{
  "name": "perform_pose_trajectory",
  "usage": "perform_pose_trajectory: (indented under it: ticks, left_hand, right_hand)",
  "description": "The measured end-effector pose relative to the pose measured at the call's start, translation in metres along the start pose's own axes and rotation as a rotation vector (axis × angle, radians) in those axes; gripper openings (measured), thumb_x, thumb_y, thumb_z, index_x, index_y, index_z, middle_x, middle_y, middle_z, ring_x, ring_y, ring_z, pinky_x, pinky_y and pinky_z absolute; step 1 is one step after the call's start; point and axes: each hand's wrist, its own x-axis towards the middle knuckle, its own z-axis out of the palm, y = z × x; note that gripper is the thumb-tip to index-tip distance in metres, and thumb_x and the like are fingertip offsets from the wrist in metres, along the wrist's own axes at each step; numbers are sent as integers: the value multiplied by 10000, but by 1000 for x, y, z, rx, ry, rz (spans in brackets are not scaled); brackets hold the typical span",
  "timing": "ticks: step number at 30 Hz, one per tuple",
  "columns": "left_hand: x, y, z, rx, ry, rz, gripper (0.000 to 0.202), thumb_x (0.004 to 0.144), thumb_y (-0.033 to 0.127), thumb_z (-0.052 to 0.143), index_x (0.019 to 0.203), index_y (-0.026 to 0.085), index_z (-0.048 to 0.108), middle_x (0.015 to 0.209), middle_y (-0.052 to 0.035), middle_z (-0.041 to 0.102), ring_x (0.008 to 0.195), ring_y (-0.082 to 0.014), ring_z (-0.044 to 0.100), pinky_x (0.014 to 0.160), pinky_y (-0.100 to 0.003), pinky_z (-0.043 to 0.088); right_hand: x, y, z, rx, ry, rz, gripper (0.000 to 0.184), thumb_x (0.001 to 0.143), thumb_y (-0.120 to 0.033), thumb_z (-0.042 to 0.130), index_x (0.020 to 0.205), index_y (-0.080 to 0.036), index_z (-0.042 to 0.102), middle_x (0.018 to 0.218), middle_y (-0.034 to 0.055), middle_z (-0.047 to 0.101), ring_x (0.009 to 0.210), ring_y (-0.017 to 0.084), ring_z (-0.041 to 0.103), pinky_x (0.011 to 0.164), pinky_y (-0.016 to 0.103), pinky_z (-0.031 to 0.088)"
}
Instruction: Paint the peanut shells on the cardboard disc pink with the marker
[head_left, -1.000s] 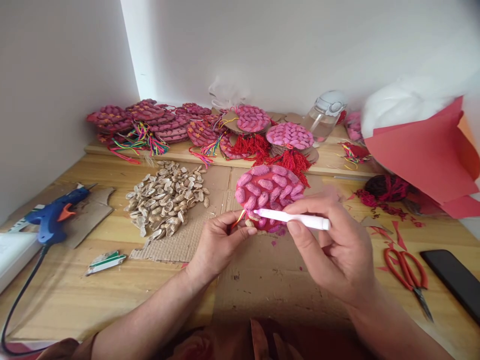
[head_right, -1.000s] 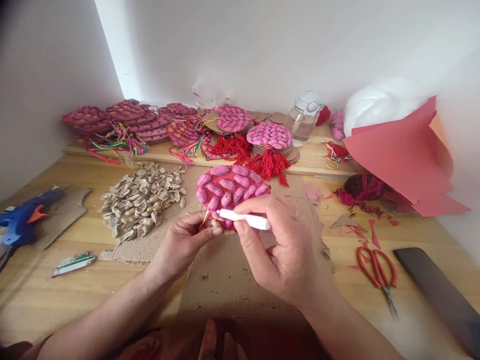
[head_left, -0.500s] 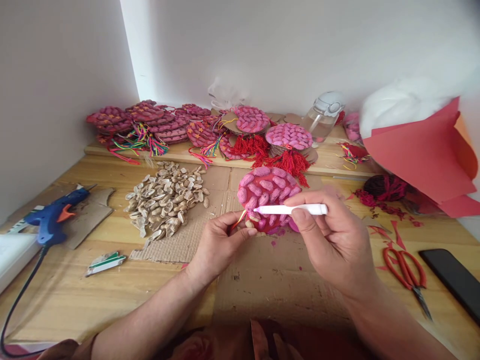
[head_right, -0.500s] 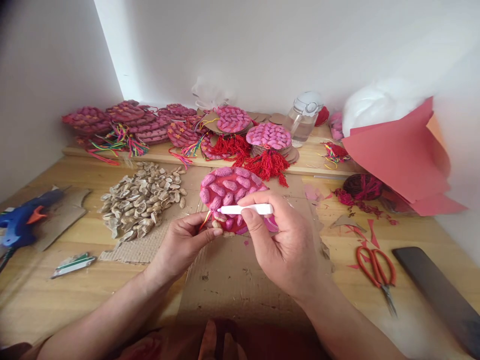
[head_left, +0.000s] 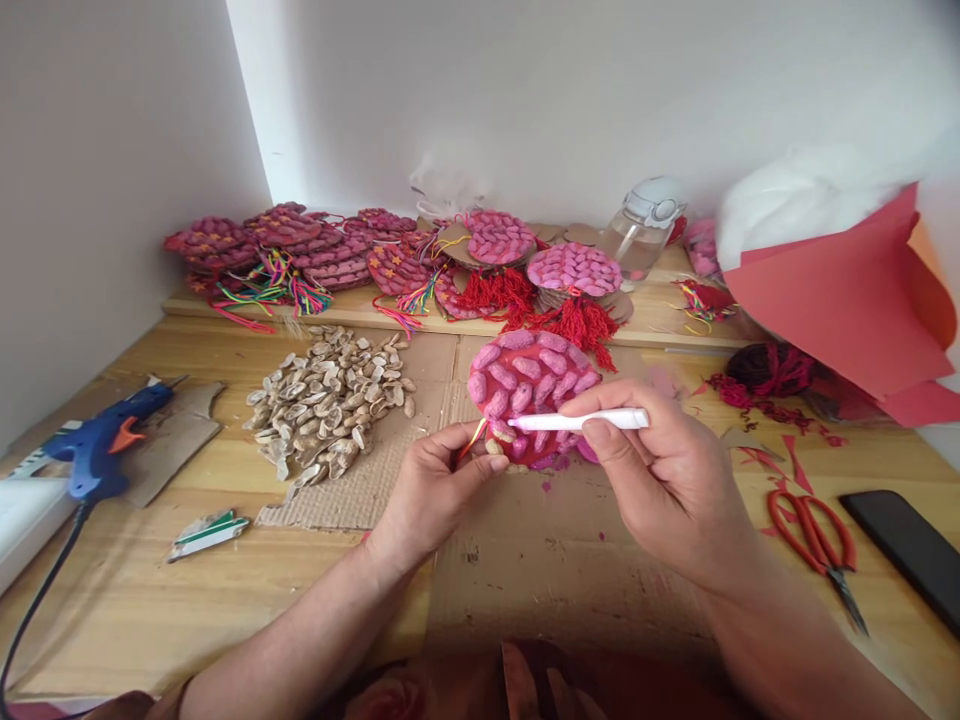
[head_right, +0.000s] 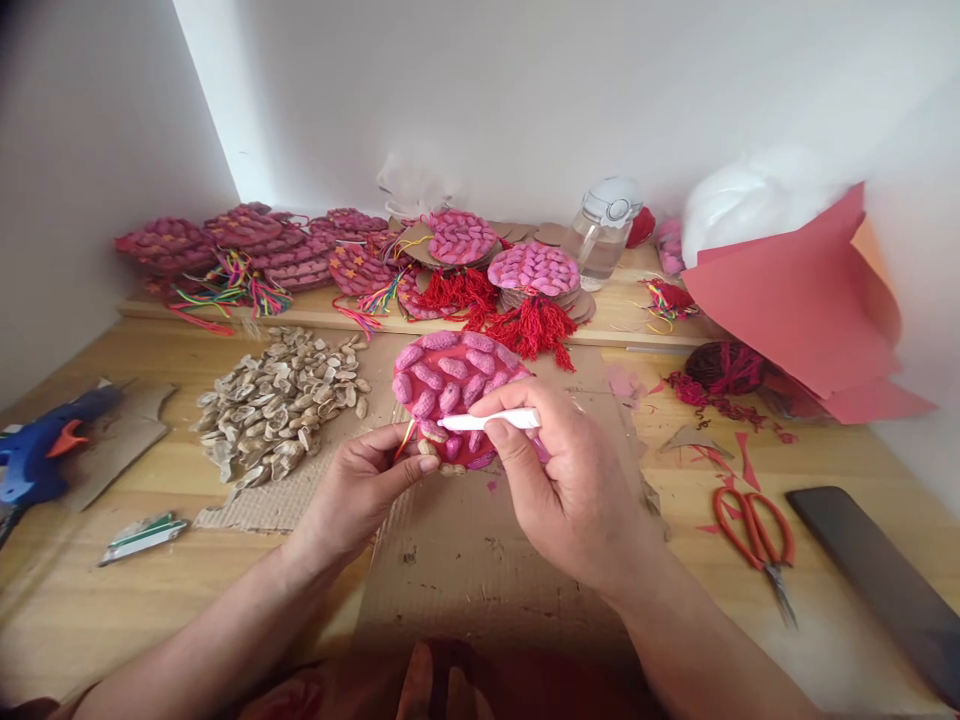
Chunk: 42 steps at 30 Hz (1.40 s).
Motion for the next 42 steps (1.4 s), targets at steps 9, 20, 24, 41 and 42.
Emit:
perform_pose_trajectory:
  ticks: [9,20,24,41,42]
  left_hand:
    - [1,2,1,-21,31,15,162,805,300,796,916,183,775,785,-7,662,735,-140,525,722,-260,412]
    - [1,1,0,-53,38,33,132,808,280,799,900,189,775,801,-7,674,759,-143,554,742,-258,435]
    - [1,1,0,-71,21,30,109,816,267,795,894,192,777,783,-2,668,752,-134,544,745,-255,426]
    - [1,-1,-2,-84,31,37,98,838,275,782,899,203,754,777,16,629,764,-126,531,750,-253,406]
    - [1,-1,-1,-93,31,33,98,837,276,782,894,201,752,778,15,631,760,-124,530,746,-252,405]
  right_hand:
    - [-3,-10,-3,-104,6,-82,142,945,-246,609,1075,-264,664,973,-7,705,877,162,649,809,312,479]
    - [-5,-11,-2,-49,23,-124,166,937,-198,612,1089,-242,662,1023,18,690,995,183,626,852,334,491]
    - [-4,-11,0,-16,-7,-168,172,951,-171,581,1094,-234,655,1021,17,687,1031,179,601,888,340,480]
    - [-5,-6,-3,-40,9,-163,190,920,-166,622,1099,-217,660,1029,21,679,1038,177,595,874,331,479]
    - [-6,-6,-2,-22,-1,-181,207,919,-161,621,1116,-215,656,1038,22,682,1046,177,594,878,329,482]
